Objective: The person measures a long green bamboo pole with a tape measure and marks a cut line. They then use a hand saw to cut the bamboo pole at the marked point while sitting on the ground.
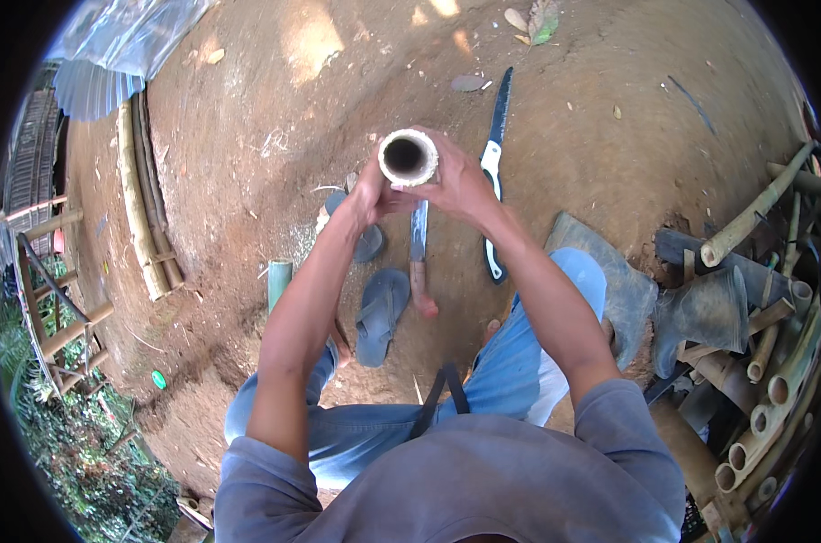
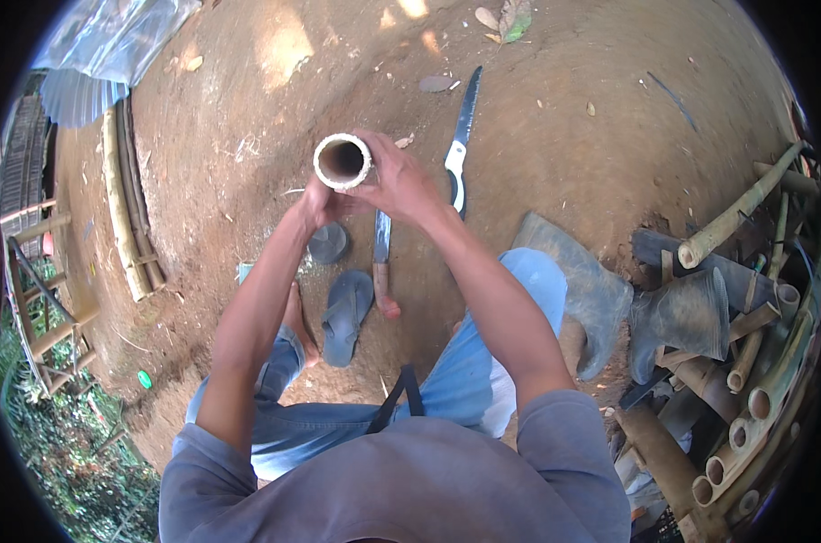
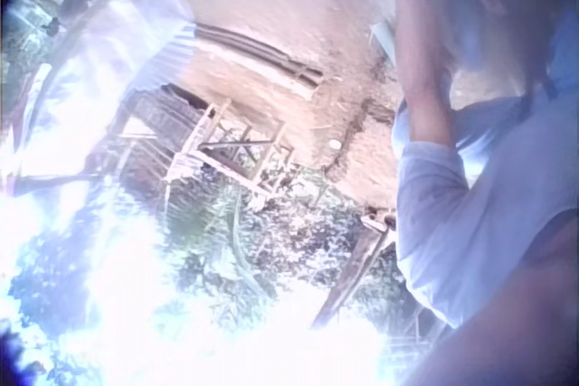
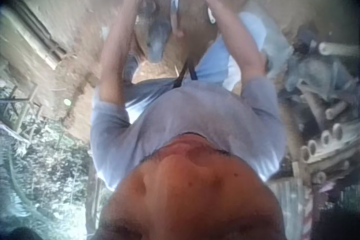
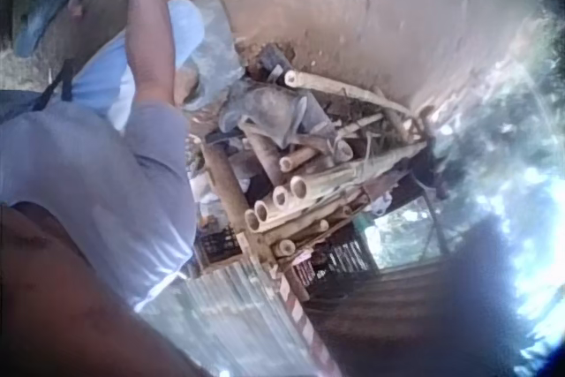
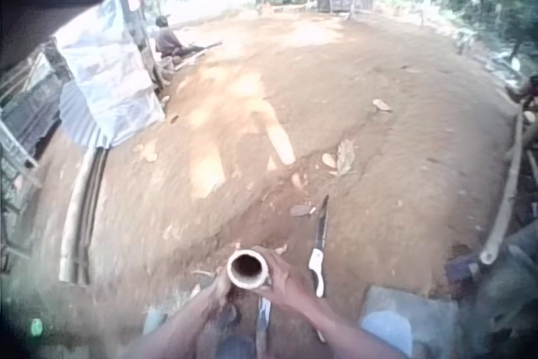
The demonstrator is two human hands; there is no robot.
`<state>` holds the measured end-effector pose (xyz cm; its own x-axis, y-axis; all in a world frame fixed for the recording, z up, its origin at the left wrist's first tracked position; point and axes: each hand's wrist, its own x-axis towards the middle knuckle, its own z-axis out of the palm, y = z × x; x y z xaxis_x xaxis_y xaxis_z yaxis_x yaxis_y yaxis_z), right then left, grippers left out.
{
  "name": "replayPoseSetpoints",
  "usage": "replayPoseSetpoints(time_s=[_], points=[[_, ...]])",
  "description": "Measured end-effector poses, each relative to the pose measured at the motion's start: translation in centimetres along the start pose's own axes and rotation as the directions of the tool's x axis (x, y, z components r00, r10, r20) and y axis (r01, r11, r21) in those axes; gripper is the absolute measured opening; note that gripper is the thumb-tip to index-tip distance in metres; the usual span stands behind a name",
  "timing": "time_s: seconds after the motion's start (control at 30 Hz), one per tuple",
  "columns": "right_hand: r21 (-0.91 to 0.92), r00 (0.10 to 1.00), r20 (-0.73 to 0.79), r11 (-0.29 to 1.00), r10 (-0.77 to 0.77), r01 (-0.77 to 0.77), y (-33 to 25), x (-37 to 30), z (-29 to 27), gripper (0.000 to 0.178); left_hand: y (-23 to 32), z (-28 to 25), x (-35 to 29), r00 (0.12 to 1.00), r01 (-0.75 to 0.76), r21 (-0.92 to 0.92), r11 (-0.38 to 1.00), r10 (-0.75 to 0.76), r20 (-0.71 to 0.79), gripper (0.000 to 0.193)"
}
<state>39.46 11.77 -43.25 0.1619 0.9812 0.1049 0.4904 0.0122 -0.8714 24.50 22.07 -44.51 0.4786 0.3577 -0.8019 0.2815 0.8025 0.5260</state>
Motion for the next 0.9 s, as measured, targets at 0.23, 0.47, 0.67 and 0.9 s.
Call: replayPoseSetpoints(time_s=[0.23, 0.47, 0.67, 0.9], points=[[0.269, 0.997, -0.055, 0.963, 0.046, -0.029, 0.4, 1.8, 0.5, 0.071, 5.2, -1.3, -6.3, 0.759, -0.576, 0.688, 0.442, 0.603, 0.248, 0.079], [0.405, 0.990, -0.085, 0.912, 0.109, -0.065, 3.5, 3.8, 4.6, 0.056, 7.3, -2.2, -5.9, 0.589, -0.510, 0.816, 0.272, 0.802, 0.101, 0.076], [-0.348, 0.807, 0.399, 0.886, 0.436, -0.307, 12.7, -2.3, 9.0, 0.057, 8.5, -4.3, -7.6, 0.469, -0.626, 0.665, 0.408, 0.878, -0.097, 0.070], [-0.528, 0.666, 0.461, 0.785, 0.586, -0.326, 12.9, -11.7, 15.3, 0.093, 10.2, -8.9, -14.9, 0.424, -0.650, 0.594, 0.475, 0.875, -0.235, 0.080]])
